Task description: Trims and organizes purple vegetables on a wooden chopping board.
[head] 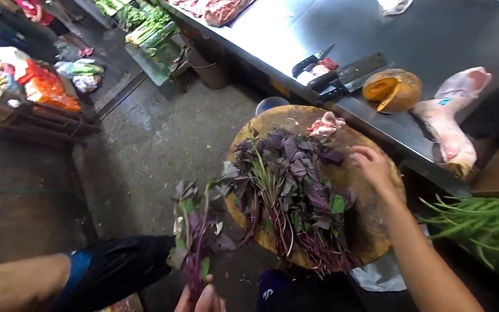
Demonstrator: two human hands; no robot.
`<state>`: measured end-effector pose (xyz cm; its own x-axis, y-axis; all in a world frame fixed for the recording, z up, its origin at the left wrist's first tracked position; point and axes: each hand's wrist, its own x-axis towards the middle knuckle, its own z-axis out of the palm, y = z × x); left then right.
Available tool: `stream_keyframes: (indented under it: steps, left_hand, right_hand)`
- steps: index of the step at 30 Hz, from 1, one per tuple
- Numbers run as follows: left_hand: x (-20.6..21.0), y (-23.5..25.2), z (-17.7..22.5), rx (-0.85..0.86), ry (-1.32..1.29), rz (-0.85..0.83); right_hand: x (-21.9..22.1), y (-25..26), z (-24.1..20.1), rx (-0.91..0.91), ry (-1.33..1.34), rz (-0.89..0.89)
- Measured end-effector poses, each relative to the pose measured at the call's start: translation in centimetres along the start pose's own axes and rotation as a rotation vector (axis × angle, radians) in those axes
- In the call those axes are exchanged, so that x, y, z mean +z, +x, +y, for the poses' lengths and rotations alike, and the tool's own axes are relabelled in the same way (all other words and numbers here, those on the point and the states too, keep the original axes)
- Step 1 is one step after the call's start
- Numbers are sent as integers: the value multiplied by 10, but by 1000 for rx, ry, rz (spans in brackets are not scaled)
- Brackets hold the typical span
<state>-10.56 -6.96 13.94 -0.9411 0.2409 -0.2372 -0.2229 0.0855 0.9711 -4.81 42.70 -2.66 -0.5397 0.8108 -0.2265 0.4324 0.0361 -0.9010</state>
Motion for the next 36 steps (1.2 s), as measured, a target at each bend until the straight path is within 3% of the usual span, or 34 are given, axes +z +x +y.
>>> stream_keyframes:
  steps: [5, 8, 10, 12, 14, 18, 22, 25, 27, 31, 34, 36]
  left_hand:
    - [51, 15, 16, 188, 266, -23]
    - [91, 26, 11, 455, 505, -154]
    - [128, 27, 5, 678, 648, -257]
    - [167, 21, -10, 838, 665, -384]
    - [202, 9, -24, 887, 652, -487]
    - [222, -15, -51, 823, 730, -643]
    - [178, -23, -95, 693, 776, -805]
    - [137, -23, -114, 574, 819, -739]
    - [113, -20, -113, 478, 815, -600]
    - [92, 1, -100, 248, 805, -241]
    - [101, 34, -101, -86, 816, -263]
    - [113, 52, -117, -220, 894, -356]
  right_hand:
    - [-2, -142, -50, -125, 311, -351]
    - [12, -198, -79, -252, 483, -677]
    - [19, -215, -96, -307, 598, -774]
    - [15, -224, -110, -343, 673, -619]
    - [0, -225, -115, -351, 612, -326]
    - [-49, -183, -85, -288, 199, -73]
    - [-55, -130, 3, -81, -344, 42]
    - [-42, -117, 74, 32, -564, -22]
    - [-36, -127, 92, 47, -585, -41]
    - [-29, -172, 63, -1, -460, -14]
    - [-2, -188, 64, 158, -328, -327]
    - [25, -194, 76, 221, -269, -423]
